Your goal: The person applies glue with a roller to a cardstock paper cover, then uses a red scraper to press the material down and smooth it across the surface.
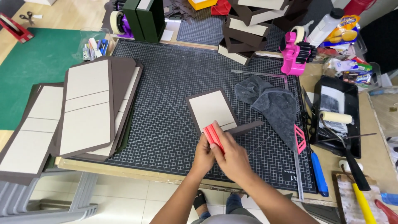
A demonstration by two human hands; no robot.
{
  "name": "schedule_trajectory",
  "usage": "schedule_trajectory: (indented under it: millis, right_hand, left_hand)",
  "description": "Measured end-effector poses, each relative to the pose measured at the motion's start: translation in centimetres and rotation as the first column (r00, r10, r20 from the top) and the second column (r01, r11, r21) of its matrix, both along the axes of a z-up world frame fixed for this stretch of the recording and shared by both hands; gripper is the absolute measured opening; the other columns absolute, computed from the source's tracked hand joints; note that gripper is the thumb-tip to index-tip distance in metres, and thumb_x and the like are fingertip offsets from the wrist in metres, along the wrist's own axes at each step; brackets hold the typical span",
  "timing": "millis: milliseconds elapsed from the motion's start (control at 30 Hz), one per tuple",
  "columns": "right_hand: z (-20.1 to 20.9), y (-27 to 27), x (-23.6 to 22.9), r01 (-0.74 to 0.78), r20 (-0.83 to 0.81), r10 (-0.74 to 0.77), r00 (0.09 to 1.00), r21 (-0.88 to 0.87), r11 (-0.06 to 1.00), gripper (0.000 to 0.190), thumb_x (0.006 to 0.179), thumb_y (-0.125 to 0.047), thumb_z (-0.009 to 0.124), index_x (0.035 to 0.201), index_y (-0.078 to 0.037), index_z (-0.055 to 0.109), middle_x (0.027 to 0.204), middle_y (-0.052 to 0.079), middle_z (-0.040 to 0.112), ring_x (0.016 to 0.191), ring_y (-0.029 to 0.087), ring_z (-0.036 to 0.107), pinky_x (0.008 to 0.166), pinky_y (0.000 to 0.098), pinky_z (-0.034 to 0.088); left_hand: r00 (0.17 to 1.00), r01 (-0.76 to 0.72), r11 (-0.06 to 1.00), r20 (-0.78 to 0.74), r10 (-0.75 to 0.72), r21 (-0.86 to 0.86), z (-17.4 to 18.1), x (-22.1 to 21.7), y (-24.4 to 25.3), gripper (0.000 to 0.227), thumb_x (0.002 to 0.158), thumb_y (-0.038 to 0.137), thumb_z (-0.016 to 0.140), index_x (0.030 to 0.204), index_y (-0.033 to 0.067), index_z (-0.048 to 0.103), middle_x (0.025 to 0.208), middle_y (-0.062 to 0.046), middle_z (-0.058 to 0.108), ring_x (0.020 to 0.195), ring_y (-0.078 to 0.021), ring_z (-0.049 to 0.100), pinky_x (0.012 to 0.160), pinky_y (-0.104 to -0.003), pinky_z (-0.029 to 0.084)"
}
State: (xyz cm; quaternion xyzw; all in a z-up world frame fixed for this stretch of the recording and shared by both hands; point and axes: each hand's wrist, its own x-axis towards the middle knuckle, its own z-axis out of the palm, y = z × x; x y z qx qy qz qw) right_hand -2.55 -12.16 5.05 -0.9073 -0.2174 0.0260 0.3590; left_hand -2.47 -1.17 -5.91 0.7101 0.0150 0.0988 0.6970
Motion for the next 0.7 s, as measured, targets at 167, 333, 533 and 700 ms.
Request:
schedule_trajectory:
  millis: [167,333,533,700]
  right_hand:
    - [0.4,-0.2,0.0,-0.025,0.025,0.025,0.999,-0.005,1.000,0.067,0.098,-0.020,0.058,0.161,-0.017,0.034,0.114,0.024,0.068,0.078,0.039,0.077,0.057,0.0432,0.063]
    - [-1.3,-2.1,-0.7,-0.178,0.045,0.173,0.984,0.174,0.969,0.067,0.097,-0.025,0.063,0.160,-0.022,0.041,0.129,0.017,0.067,0.107,0.042,0.072,0.080,0.0486,0.062]
    - [-4.3,-12.0,1.1,0.444,0.144,-0.542,0.828,0.424,0.789,0.065,0.107,-0.005,0.054,0.165,-0.006,0.023,0.137,0.040,0.050,0.118,0.055,0.056,0.093,0.0664,0.048]
    - [-16.7,-20.3,1.0,0.589,0.208,-0.552,0.808,-0.339,0.734,0.057,0.101,-0.034,0.060,0.156,-0.021,0.052,0.115,0.026,0.070,0.108,0.047,0.070,0.089,0.0574,0.059]
  left_hand:
    - [0.994,0.007,1.000,0.105,-0.008,0.007,-0.3,0.1,-0.7,0.021,0.096,0.009,0.068,0.117,0.0060,0.064,0.110,-0.011,0.064,0.112,-0.0298,0.059,0.103,-0.048,0.046]
    - [0.984,0.041,0.999,0.172,-0.045,0.027,0.9,-0.2,0.0,0.046,0.087,0.001,0.071,0.132,-0.0009,0.063,0.119,-0.021,0.068,0.118,-0.0364,0.062,0.105,-0.049,0.045]
    - [0.996,-0.083,0.994,-0.033,0.081,-0.074,1.6,0.1,1.3,0.025,0.091,-0.001,0.069,0.116,0.0037,0.069,0.110,-0.017,0.075,0.108,-0.0308,0.069,0.098,-0.044,0.052]
    - [0.995,-0.063,0.976,-0.094,0.044,-0.208,2.9,0.0,1.1,0.043,0.080,0.012,0.087,0.118,0.0026,0.070,0.110,-0.020,0.076,0.108,-0.0316,0.070,0.098,-0.043,0.053]
